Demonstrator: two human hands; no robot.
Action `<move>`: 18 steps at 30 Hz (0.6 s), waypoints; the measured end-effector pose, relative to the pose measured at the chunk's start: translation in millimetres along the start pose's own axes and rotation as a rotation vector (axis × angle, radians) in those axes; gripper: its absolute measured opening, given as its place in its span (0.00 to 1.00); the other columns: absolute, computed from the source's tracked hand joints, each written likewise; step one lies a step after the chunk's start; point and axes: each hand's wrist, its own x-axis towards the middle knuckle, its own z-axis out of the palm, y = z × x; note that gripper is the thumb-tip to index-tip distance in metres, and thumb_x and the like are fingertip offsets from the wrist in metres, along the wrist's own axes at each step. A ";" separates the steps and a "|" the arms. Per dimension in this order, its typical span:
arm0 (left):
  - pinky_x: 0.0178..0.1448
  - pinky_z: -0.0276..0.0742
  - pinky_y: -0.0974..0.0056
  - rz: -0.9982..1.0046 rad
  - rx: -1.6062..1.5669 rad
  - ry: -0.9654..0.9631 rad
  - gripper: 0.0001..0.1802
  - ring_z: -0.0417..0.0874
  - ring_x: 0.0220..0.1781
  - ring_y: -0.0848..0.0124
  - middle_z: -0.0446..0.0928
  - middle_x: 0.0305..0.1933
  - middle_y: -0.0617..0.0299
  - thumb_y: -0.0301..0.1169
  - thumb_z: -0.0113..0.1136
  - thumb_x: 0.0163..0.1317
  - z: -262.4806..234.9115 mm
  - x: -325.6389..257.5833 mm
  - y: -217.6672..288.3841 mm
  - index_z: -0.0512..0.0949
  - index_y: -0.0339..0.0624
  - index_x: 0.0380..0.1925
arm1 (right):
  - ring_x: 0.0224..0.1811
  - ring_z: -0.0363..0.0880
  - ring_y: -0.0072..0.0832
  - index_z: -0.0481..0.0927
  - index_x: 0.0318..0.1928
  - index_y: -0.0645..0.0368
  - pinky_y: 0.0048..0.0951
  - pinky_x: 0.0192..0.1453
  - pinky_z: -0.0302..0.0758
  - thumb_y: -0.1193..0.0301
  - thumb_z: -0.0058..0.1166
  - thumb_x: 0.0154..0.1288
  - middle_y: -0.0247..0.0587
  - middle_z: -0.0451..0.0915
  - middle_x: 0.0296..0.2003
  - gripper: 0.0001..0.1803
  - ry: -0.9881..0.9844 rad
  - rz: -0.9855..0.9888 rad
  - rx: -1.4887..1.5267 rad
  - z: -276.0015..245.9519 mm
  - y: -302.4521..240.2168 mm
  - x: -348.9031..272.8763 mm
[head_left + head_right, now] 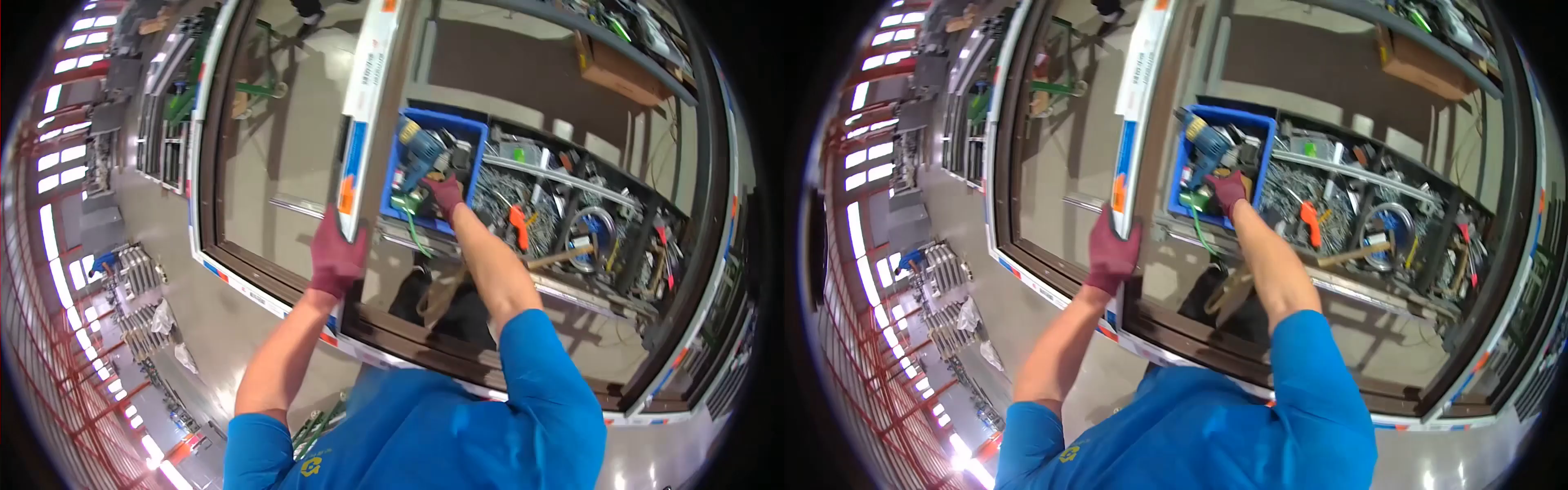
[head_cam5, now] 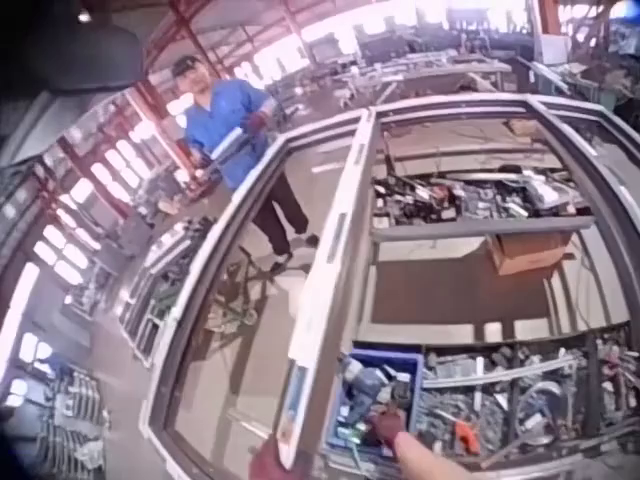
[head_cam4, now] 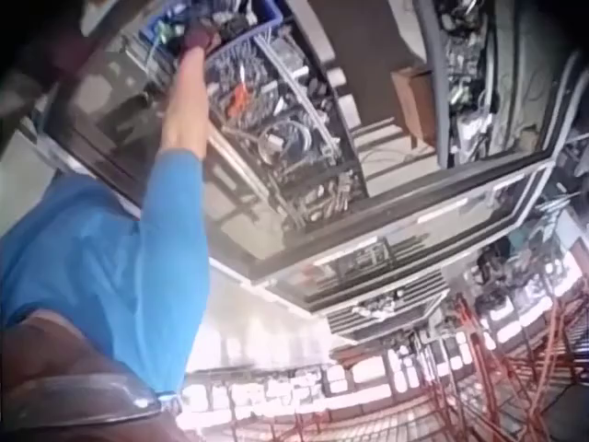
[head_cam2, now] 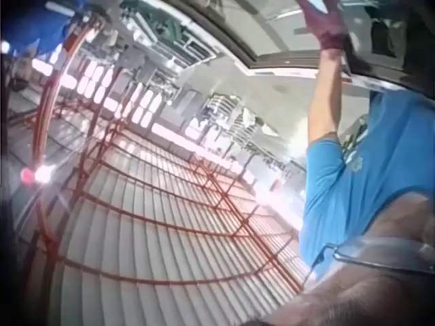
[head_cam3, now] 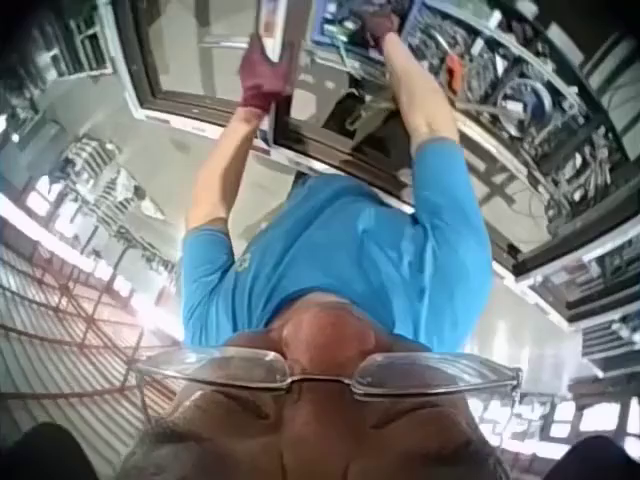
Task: Assembling industrial window or door frames using power drills, screwdrivers, and a hammer.
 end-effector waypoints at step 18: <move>0.66 0.75 0.44 0.279 -0.283 0.016 0.46 0.74 0.66 0.39 0.68 0.66 0.36 0.47 0.73 0.59 -10.0 8.7 -50.8 0.63 0.34 0.70 | 0.32 0.86 0.29 0.80 0.54 0.61 0.31 0.34 0.83 0.71 0.69 0.65 0.37 0.84 0.38 0.19 0.546 -0.166 0.235 29.7 -131.7 -186.2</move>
